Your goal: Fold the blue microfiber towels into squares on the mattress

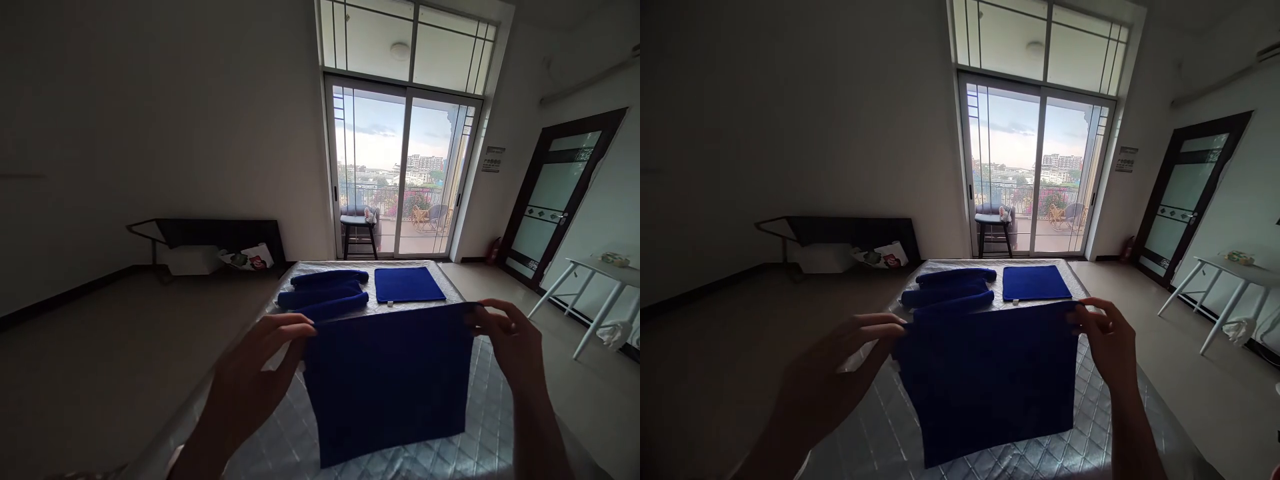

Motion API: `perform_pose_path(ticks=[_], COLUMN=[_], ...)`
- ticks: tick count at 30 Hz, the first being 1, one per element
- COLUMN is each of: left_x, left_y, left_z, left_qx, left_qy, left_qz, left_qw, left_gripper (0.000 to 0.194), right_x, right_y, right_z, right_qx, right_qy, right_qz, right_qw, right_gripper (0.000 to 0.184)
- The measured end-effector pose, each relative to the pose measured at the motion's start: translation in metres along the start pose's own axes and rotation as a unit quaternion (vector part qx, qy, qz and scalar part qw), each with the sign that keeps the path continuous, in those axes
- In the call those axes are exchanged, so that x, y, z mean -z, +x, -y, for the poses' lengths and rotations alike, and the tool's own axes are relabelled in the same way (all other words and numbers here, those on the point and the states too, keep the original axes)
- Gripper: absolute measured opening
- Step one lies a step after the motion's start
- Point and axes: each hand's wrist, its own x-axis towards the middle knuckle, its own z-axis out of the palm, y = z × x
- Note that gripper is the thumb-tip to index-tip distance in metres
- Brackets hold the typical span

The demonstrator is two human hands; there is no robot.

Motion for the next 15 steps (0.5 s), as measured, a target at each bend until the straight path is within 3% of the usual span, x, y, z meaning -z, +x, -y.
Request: perform_pose_path(ticks=[4, 7, 10, 12, 15], left_x=[-0.005, -0.009, -0.012, -0.013, -0.018], left_y=[0.007, 0.009, -0.005, -0.031, -0.092], left_z=[-0.025, -0.031, -0.018, -0.002, 0.027], left_qx=[0.025, 0.098, 0.195, 0.264, 0.376], left_qy=[-0.118, -0.169, -0.185, -0.179, -0.138], left_qz=[0.077, 0.117, 0.115, 0.115, 0.146], left_qw=[0.99, 0.974, 0.956, 0.941, 0.904], left_gripper=[0.02, 0.025, 0.028, 0.032, 0.036], right_x=[-0.009, -0.04, -0.102, -0.155, -0.225], right_y=[0.025, 0.062, 0.09, 0.09, 0.057], right_z=[0.004, 0.0, -0.016, -0.033, -0.063], right_qx=[0.018, 0.048, 0.07, 0.071, 0.08], right_qy=[0.01, -0.005, -0.042, -0.092, -0.187], right_qz=[-0.096, -0.07, 0.047, 0.142, 0.331], right_qw=[0.995, 0.996, 0.996, 0.983, 0.921], right_gripper=[0.04, 0.037, 0.033, 0.029, 0.021])
